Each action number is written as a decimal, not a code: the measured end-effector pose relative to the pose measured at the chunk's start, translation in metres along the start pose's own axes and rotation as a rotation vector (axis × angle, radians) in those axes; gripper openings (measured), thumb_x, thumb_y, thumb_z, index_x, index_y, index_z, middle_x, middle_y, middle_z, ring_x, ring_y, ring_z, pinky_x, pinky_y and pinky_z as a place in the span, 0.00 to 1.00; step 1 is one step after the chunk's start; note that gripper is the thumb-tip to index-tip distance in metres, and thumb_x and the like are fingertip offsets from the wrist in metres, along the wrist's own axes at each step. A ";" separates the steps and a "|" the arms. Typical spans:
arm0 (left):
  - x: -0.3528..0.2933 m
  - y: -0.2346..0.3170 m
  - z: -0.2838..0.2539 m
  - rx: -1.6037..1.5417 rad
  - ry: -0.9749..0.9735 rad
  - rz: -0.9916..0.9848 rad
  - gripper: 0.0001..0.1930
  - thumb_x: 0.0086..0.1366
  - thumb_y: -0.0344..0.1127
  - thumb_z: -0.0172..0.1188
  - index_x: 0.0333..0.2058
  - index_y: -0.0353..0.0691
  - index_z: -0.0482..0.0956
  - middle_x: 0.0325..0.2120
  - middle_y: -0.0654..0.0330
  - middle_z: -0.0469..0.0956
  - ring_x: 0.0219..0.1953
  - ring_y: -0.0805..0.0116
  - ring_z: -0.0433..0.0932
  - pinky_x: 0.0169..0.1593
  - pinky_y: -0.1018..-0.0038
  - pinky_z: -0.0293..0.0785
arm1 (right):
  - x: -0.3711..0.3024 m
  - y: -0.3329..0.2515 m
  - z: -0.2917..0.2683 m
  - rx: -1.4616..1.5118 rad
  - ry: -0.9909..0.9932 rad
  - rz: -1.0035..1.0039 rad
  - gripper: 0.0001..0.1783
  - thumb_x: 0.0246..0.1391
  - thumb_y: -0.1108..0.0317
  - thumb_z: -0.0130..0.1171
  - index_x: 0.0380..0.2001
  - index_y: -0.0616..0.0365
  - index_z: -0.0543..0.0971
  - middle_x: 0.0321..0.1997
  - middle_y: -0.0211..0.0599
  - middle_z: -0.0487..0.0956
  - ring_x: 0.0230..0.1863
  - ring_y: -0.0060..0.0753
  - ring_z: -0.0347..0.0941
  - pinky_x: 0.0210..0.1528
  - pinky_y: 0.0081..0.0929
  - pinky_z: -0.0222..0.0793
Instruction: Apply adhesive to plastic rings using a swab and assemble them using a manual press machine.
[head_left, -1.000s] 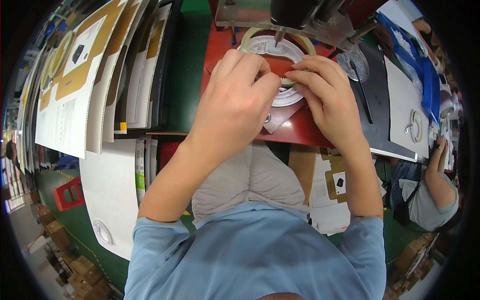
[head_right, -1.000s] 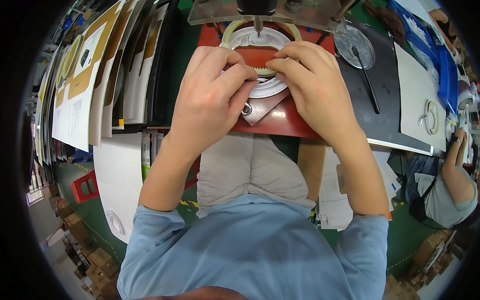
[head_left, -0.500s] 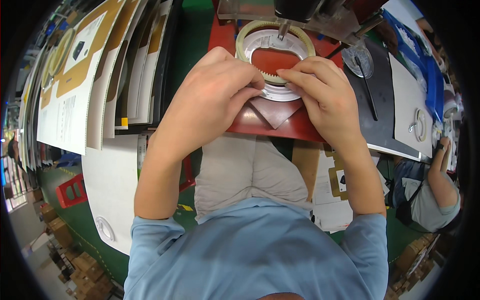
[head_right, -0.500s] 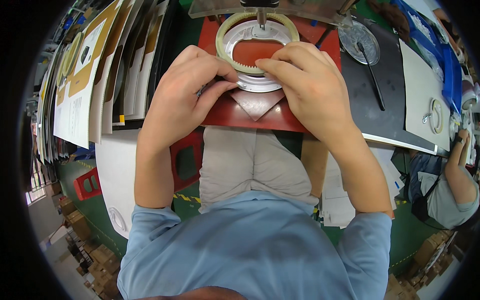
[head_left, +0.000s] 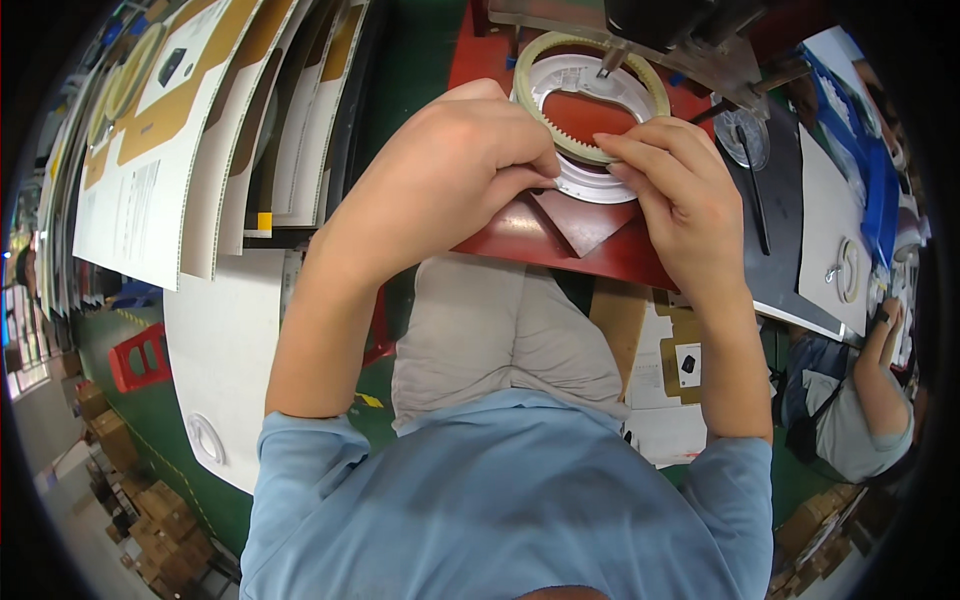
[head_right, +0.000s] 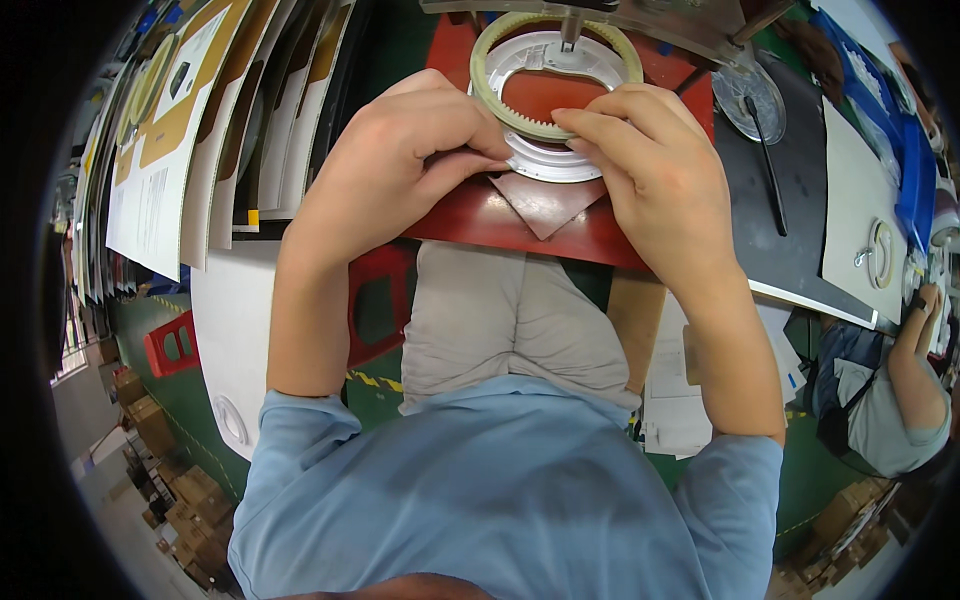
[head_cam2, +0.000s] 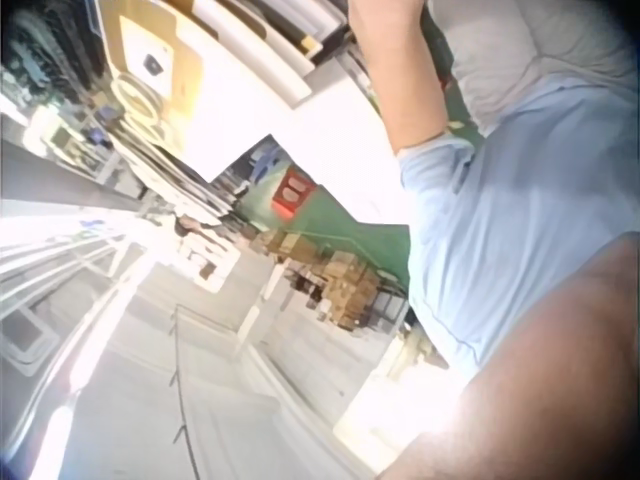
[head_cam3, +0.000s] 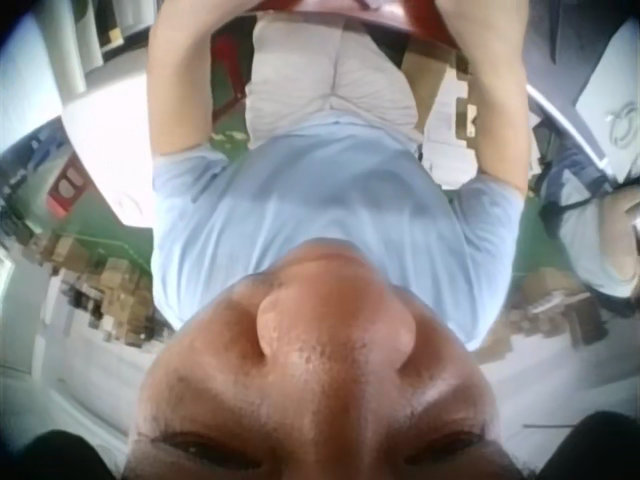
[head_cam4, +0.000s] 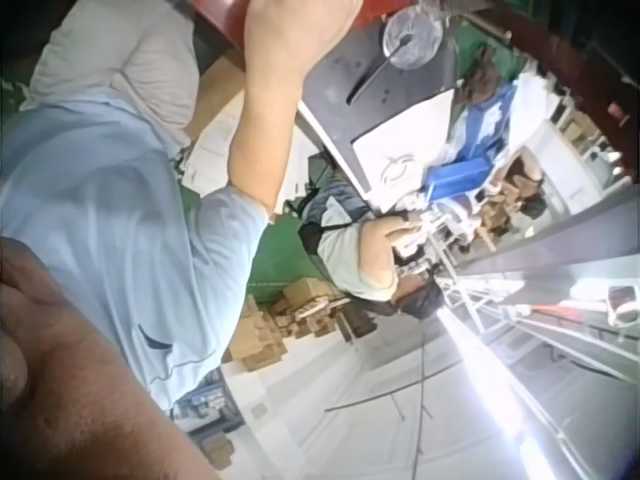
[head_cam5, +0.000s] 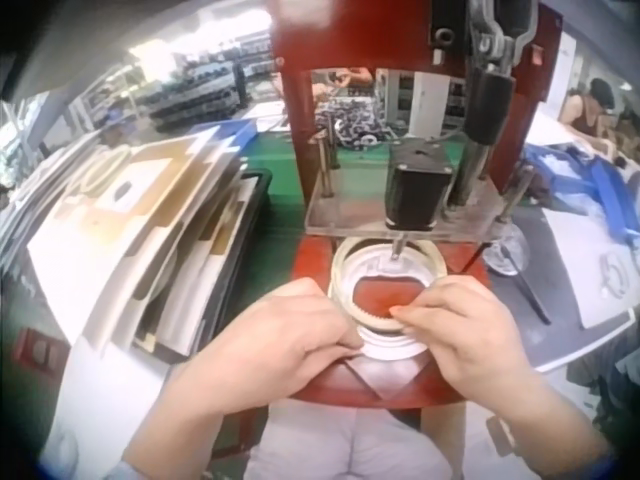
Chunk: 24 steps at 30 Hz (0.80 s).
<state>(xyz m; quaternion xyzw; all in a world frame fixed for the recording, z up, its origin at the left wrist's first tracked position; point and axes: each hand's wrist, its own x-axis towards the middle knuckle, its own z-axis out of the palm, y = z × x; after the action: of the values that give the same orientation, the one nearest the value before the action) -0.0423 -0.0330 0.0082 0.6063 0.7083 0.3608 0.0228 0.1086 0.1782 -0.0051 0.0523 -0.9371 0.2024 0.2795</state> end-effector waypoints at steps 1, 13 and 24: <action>-0.002 0.000 0.002 0.022 0.013 0.017 0.06 0.58 0.23 0.71 0.35 0.38 0.86 0.35 0.60 0.84 0.41 0.57 0.80 0.46 0.65 0.78 | 0.000 0.000 -0.001 0.003 -0.026 0.021 0.15 0.55 0.78 0.69 0.46 0.58 0.88 0.45 0.38 0.84 0.52 0.44 0.80 0.54 0.36 0.76; -0.036 0.018 0.022 0.298 0.142 0.025 0.15 0.61 0.25 0.69 0.48 0.38 0.87 0.49 0.55 0.83 0.55 0.53 0.82 0.55 0.62 0.80 | 0.005 0.004 0.001 -0.020 0.002 -0.070 0.14 0.51 0.76 0.71 0.43 0.57 0.88 0.42 0.36 0.84 0.49 0.44 0.80 0.50 0.38 0.77; -0.042 0.011 0.028 0.141 0.194 0.005 0.20 0.62 0.23 0.69 0.54 0.41 0.86 0.55 0.53 0.81 0.56 0.51 0.81 0.58 0.61 0.79 | 0.001 -0.007 -0.002 -0.147 0.002 -0.098 0.14 0.52 0.76 0.71 0.43 0.55 0.88 0.42 0.34 0.84 0.47 0.41 0.80 0.48 0.36 0.72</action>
<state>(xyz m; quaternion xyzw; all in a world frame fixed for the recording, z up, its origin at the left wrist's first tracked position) -0.0088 -0.0561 -0.0241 0.5706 0.7291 0.3673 -0.0893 0.1101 0.1724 -0.0006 0.0774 -0.9455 0.1194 0.2930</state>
